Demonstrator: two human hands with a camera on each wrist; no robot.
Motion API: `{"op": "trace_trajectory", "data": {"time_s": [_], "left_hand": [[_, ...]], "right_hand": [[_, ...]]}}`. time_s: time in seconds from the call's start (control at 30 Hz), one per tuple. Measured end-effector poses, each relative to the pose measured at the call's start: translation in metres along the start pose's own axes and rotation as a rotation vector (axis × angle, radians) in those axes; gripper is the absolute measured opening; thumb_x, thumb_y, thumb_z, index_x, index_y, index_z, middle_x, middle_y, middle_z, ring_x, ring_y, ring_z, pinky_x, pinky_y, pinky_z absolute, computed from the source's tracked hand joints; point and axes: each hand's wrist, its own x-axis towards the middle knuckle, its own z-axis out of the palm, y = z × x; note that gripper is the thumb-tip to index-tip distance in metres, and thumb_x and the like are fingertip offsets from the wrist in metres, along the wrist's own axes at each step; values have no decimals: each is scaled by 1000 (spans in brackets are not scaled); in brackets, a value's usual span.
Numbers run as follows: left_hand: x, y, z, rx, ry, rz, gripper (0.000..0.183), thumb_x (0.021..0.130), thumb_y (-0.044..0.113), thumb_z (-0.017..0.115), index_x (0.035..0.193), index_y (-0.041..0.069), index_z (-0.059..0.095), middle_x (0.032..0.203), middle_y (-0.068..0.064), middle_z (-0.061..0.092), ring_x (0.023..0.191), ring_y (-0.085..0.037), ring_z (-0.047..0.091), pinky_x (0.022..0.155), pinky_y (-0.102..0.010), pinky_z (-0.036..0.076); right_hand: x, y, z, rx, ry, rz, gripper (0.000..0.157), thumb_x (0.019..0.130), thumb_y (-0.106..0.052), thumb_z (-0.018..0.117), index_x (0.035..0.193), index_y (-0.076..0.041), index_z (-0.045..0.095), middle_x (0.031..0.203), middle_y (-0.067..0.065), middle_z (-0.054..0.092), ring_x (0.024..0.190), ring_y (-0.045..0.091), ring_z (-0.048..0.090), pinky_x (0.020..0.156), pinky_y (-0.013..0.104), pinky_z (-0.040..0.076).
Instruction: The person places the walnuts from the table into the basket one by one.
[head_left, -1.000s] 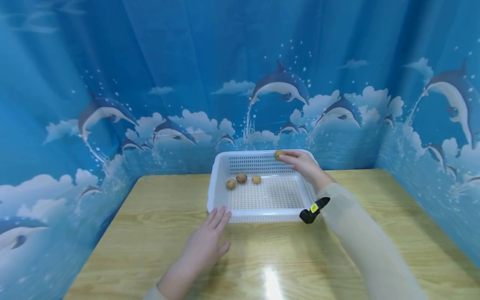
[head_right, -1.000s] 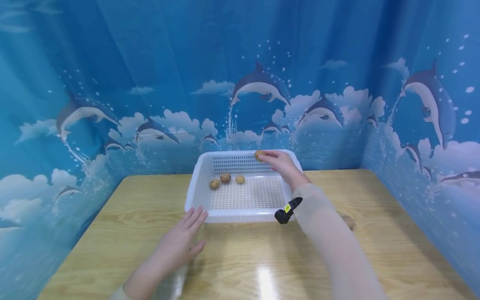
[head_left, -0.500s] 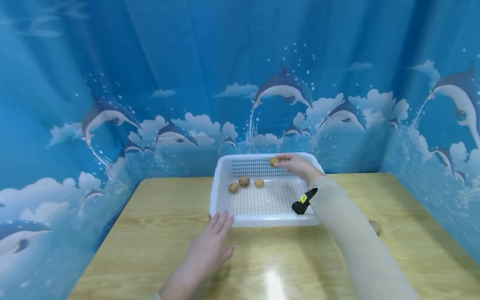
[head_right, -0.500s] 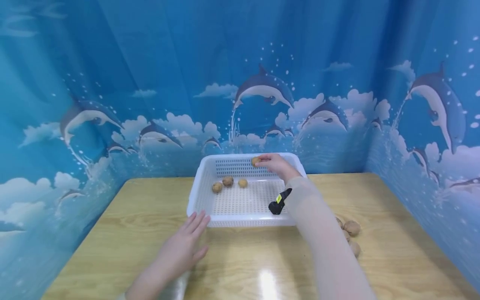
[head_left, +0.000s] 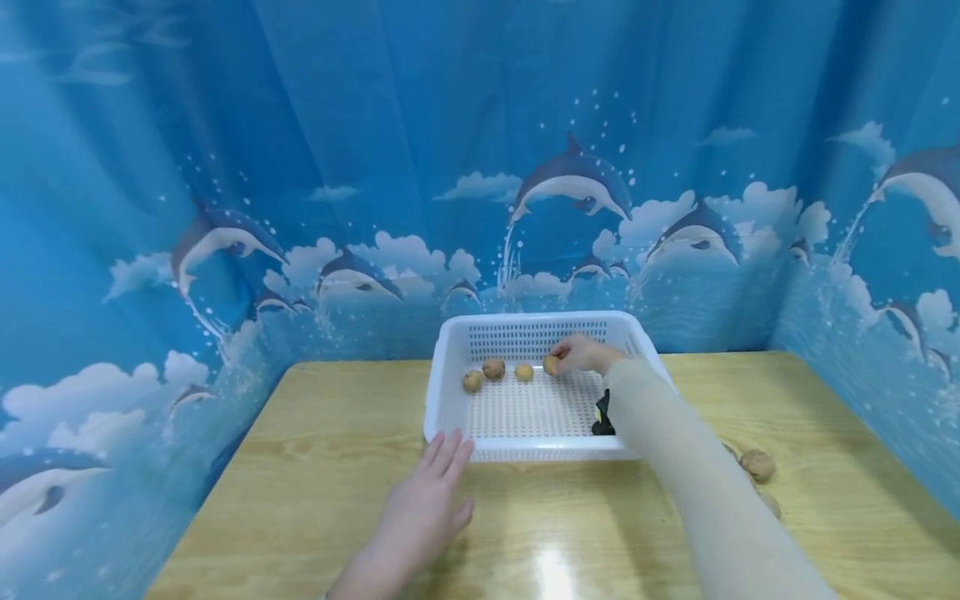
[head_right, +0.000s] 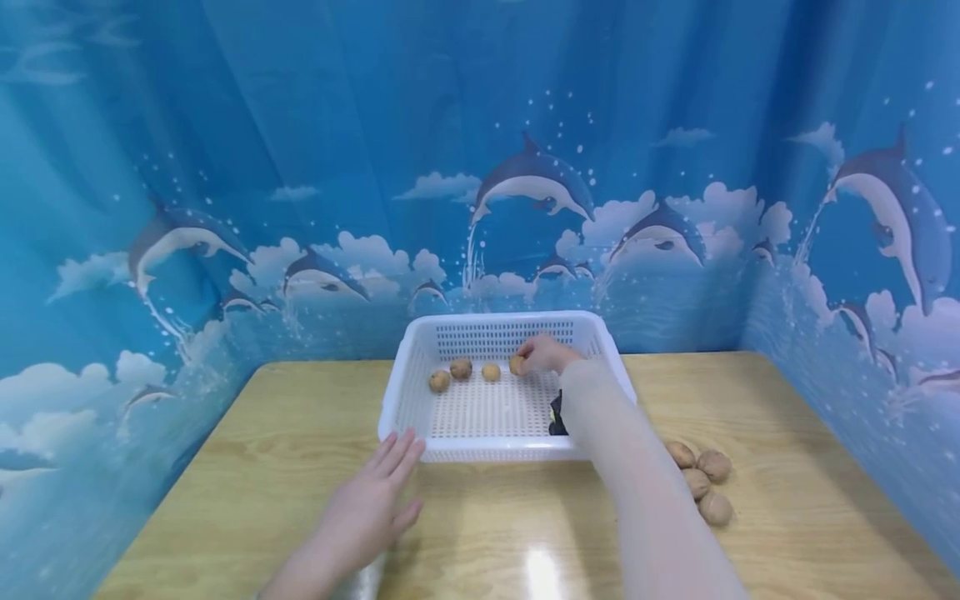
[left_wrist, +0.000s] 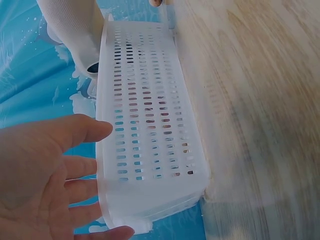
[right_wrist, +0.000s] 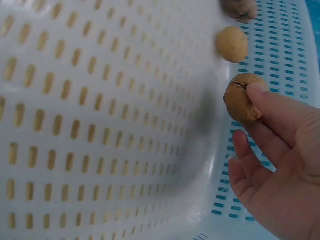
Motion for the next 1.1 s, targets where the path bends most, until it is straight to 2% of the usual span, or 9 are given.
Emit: {"op": "trace_trajectory", "data": {"time_s": [0.3, 0.4, 0.5, 0.63, 0.8, 0.93, 1.1], "left_hand": [[-3, 3, -4, 8, 5, -7, 72, 78, 33, 72, 139, 6, 43, 145, -13, 37, 130, -34, 37, 78, -44, 54], [-3, 3, -4, 8, 7, -3, 72, 78, 33, 72, 138, 5, 43, 144, -14, 37, 130, -34, 37, 83, -44, 52], [-3, 3, -4, 7, 6, 2, 72, 79, 33, 72, 138, 5, 43, 145, -14, 37, 130, -34, 36, 85, -44, 51], [-2, 3, -3, 6, 5, 1, 72, 78, 32, 72, 138, 5, 43, 145, -14, 37, 130, -35, 36, 84, -43, 52], [-1, 3, -2, -18, 3, -4, 73, 78, 30, 73, 138, 4, 43, 145, -15, 36, 130, -35, 35, 81, -42, 53], [-2, 0, -3, -20, -10, -15, 73, 78, 29, 73, 139, 4, 42, 146, -14, 35, 131, -35, 34, 78, -42, 54], [-1, 0, -2, -21, -12, -2, 72, 79, 30, 73, 139, 5, 41, 146, -14, 34, 131, -35, 34, 84, -44, 51]], "right_hand": [[5, -2, 10, -7, 12, -6, 38, 88, -12, 64, 125, -3, 58, 125, 15, 56, 119, 33, 48, 99, 50, 39], [4, -2, 4, 14, 24, -8, 38, 90, -13, 61, 126, -5, 56, 128, 15, 54, 121, 34, 46, 100, 50, 38], [0, -4, -7, 96, 35, -50, 39, 92, -10, 57, 130, -1, 52, 132, 19, 50, 122, 35, 44, 101, 48, 38], [-16, -13, -25, 172, 33, -85, 42, 95, -11, 51, 136, 0, 45, 137, 21, 44, 126, 36, 40, 103, 49, 36], [-39, -18, -45, 183, 33, -62, 44, 97, -15, 50, 139, -5, 42, 141, 18, 41, 129, 35, 37, 105, 52, 32], [-50, -18, -52, 185, 43, -71, 46, 96, -19, 53, 139, -6, 42, 141, 17, 41, 129, 34, 37, 105, 51, 32], [-68, -18, -59, 185, 57, -89, 51, 94, -24, 56, 139, -5, 41, 142, 18, 40, 129, 35, 36, 105, 53, 32]]}}
